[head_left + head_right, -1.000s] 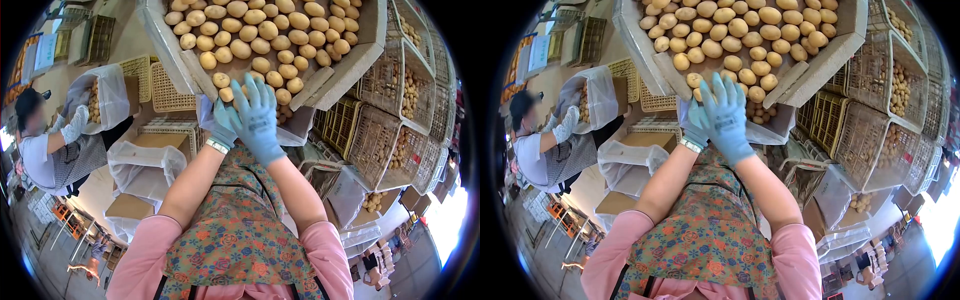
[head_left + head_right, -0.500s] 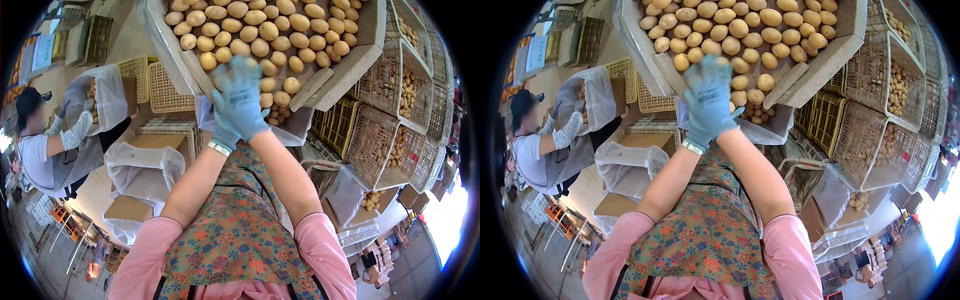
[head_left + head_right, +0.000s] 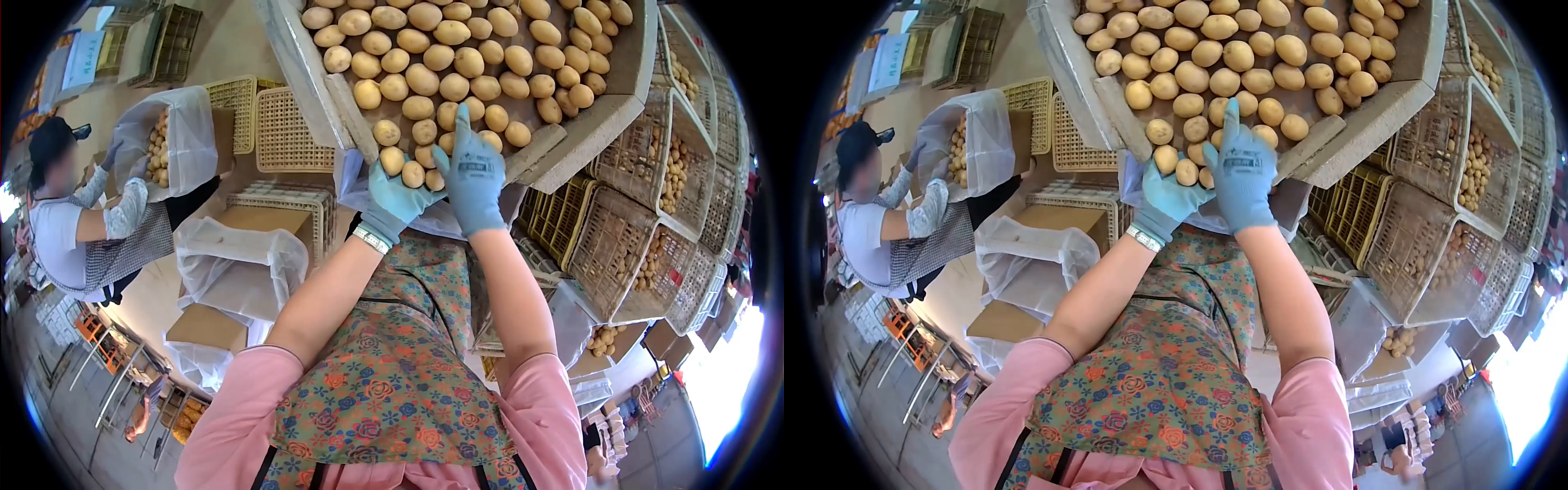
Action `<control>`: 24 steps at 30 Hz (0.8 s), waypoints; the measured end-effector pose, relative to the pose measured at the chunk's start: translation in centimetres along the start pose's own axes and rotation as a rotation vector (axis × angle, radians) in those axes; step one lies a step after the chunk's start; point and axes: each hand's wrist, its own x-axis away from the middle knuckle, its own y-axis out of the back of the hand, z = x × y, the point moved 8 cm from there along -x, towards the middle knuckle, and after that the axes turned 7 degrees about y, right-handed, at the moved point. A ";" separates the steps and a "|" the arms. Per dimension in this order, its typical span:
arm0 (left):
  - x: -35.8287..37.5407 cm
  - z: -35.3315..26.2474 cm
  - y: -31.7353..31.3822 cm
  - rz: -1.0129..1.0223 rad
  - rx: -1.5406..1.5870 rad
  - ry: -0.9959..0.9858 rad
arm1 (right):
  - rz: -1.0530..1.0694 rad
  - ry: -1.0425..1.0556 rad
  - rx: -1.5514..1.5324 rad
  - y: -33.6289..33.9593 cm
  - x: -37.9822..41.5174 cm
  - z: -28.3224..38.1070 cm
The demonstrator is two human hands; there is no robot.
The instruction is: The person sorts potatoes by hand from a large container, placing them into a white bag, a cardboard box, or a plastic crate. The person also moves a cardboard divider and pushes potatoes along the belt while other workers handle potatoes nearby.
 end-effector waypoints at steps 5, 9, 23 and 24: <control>0.2 0.0 -0.6 -0.006 -0.083 -0.019 | -0.229 -0.018 -0.402 2.9 1.3 -1.2; 0.5 0.2 -0.9 0.019 -0.109 -0.002 | -0.287 -0.391 -1.996 2.5 3.6 -1.8; 0.8 0.3 -1.0 0.375 -0.144 -0.051 | 0.172 0.141 0.328 -4.5 -2.1 7.7; 0.5 0.0 -0.2 0.272 -0.109 -0.044 | 0.168 0.142 0.331 -4.1 -2.2 7.4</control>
